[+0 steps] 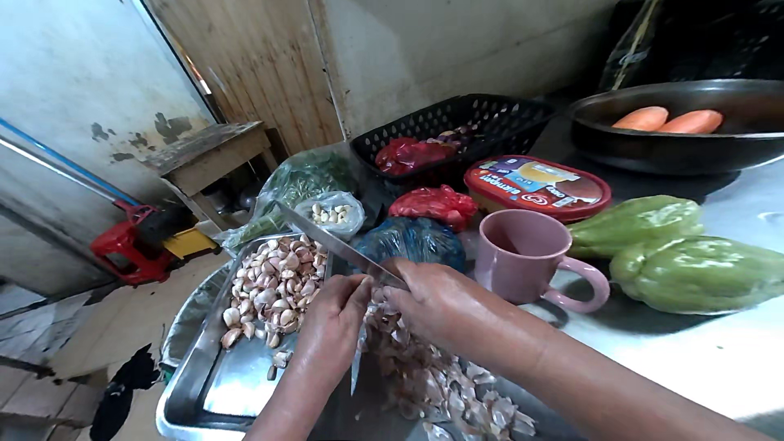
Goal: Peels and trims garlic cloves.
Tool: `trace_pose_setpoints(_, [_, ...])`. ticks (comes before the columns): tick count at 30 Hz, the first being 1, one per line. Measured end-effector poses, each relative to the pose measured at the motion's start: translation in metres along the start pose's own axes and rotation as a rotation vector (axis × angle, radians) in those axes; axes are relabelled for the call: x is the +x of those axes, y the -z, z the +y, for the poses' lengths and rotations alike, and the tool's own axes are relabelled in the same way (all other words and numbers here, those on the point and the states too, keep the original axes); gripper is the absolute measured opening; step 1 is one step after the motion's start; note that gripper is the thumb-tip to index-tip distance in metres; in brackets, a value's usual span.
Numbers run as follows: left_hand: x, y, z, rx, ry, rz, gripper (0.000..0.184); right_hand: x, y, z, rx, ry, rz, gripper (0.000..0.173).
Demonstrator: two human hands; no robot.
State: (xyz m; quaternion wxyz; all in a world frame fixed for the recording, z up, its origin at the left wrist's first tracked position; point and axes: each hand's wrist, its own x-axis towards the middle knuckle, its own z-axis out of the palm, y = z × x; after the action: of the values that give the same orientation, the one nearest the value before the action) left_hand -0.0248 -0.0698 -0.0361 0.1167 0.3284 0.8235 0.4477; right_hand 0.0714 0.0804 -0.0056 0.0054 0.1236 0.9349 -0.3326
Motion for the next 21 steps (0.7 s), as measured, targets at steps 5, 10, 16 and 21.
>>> trace_pose_setpoints(5, [0.003,0.004,-0.004,-0.072,0.049,0.006,0.028,0.000,0.006,0.015,0.166,0.007,0.243,0.022])
trace_pose_setpoints(10, [0.005,0.010,-0.007,-0.196,0.046,0.037,0.026,0.000,0.007,0.015,0.090,0.032,0.200,0.022])
trace_pose_setpoints(16, [0.044,0.038,0.008,0.133,0.002,0.093,0.027,-0.002,0.007,0.017,0.072,0.075,0.229,0.023])
trace_pose_setpoints(21, [0.133,0.055,0.021,0.208,0.049,0.128,0.041,0.001,0.005,0.018,0.114,0.014,0.235,0.025])
